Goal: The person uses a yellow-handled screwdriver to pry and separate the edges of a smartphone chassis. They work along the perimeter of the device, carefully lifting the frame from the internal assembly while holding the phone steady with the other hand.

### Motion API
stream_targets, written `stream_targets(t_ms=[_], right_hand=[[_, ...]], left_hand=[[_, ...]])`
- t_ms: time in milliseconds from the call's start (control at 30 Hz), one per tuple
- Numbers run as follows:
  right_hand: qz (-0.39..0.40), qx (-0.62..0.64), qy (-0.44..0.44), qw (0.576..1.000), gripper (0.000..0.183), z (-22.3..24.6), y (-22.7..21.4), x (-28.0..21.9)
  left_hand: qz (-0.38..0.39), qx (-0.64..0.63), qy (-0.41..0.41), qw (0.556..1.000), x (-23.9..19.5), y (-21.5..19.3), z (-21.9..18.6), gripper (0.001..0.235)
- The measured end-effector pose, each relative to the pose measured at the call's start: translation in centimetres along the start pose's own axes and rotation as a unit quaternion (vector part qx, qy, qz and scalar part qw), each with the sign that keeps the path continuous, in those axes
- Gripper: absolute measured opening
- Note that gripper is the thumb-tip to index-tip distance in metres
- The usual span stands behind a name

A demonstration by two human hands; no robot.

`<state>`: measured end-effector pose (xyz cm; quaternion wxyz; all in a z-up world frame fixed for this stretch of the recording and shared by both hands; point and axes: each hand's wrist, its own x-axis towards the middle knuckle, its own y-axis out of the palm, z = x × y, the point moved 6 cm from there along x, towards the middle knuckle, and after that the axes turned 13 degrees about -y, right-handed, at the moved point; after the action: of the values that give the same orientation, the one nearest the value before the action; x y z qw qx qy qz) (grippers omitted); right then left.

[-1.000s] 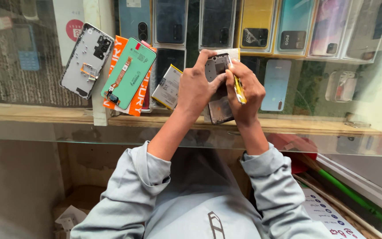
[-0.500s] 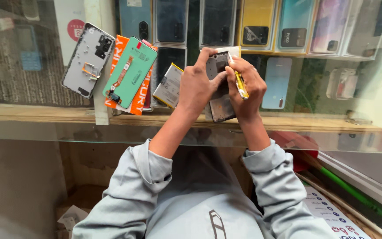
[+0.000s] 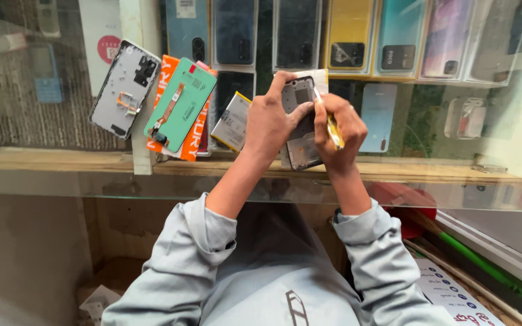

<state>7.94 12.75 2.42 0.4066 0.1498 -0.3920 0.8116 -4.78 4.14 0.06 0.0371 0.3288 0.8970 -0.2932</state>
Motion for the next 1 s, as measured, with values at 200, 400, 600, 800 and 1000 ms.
stream_targets(t_ms=[200, 400, 600, 800, 1000], right_hand=[[0.018, -0.004, -0.033, 0.999, 0.013, -0.4, 0.7, 0.6], [0.020, -0.011, -0.022, 0.999, 0.006, -0.2, 0.2, -0.1], [0.016, -0.003, -0.027, 0.999, 0.012, 0.0, 0.2, 0.2], [-0.017, 0.000, -0.029, 0.999, 0.014, 0.1, -0.2, -0.1], [-0.107, 0.163, 0.140, 0.971, 0.013, -3.9, -0.2, -1.5]], left_hand=[[0.006, 0.017, -0.017, 1.000, 0.1, 0.1, 0.2, 0.050], [0.000, 0.008, -0.021, 1.000, -0.1, 0.1, 0.2, 0.052], [0.001, 0.008, -0.025, 1.000, -0.1, 0.2, 0.2, 0.053], [-0.004, 0.026, -0.031, 0.999, -0.3, 0.0, 0.0, 0.054], [-0.015, -0.011, -0.054, 0.998, -0.6, -0.2, 0.1, 0.076]])
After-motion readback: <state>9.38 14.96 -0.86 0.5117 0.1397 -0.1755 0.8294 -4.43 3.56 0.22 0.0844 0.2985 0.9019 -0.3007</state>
